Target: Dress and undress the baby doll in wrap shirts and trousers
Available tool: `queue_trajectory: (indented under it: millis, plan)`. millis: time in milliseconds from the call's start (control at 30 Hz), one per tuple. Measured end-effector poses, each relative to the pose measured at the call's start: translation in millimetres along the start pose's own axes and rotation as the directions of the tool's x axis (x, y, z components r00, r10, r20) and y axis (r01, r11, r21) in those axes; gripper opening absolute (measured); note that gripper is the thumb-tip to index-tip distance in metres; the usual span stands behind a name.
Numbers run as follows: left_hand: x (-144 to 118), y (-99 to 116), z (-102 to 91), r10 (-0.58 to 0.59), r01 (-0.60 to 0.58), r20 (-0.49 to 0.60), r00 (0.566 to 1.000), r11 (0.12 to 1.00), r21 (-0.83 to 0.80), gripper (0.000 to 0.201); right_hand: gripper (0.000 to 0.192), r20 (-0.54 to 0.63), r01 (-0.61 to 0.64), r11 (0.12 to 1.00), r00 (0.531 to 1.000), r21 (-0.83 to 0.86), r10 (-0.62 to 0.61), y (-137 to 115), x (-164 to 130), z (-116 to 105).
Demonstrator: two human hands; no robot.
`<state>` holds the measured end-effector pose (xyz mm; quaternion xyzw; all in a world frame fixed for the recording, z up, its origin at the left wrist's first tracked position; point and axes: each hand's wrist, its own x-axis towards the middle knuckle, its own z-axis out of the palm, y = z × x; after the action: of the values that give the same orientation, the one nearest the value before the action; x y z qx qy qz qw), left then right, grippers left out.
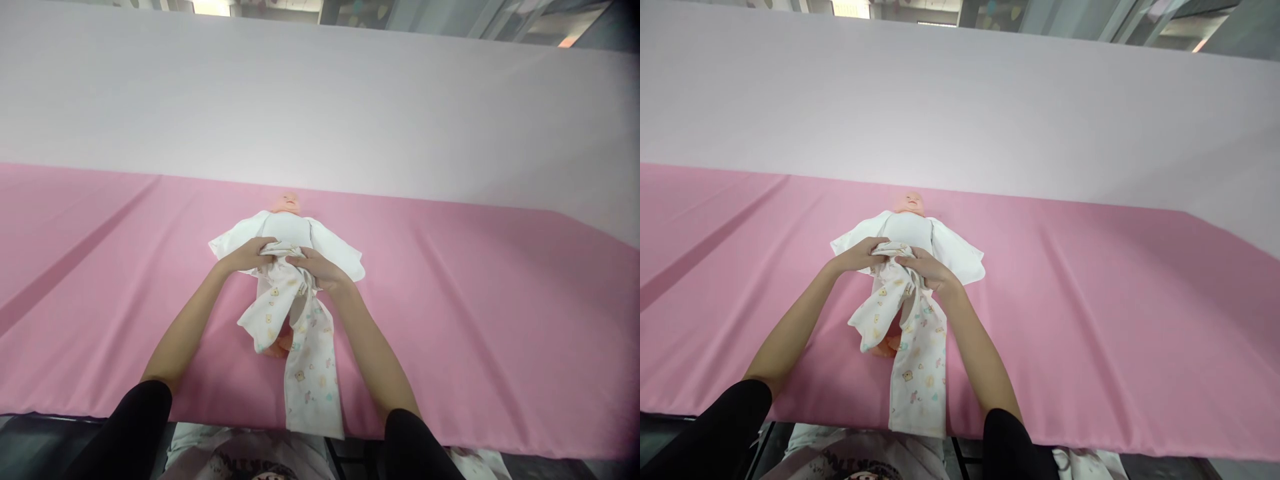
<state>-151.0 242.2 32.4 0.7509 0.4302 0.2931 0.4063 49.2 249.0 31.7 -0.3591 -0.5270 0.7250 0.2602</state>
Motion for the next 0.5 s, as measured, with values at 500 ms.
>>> queue_trajectory:
  millis: [500]
  plan:
    - [-6.0,20.1,8.5,-0.022,0.015,-0.033,0.999,0.978,-0.207,0.043,0.049,0.01,0.096,0.961,0.995,-0.257,-0.097,-10.3,-12.9,1.1]
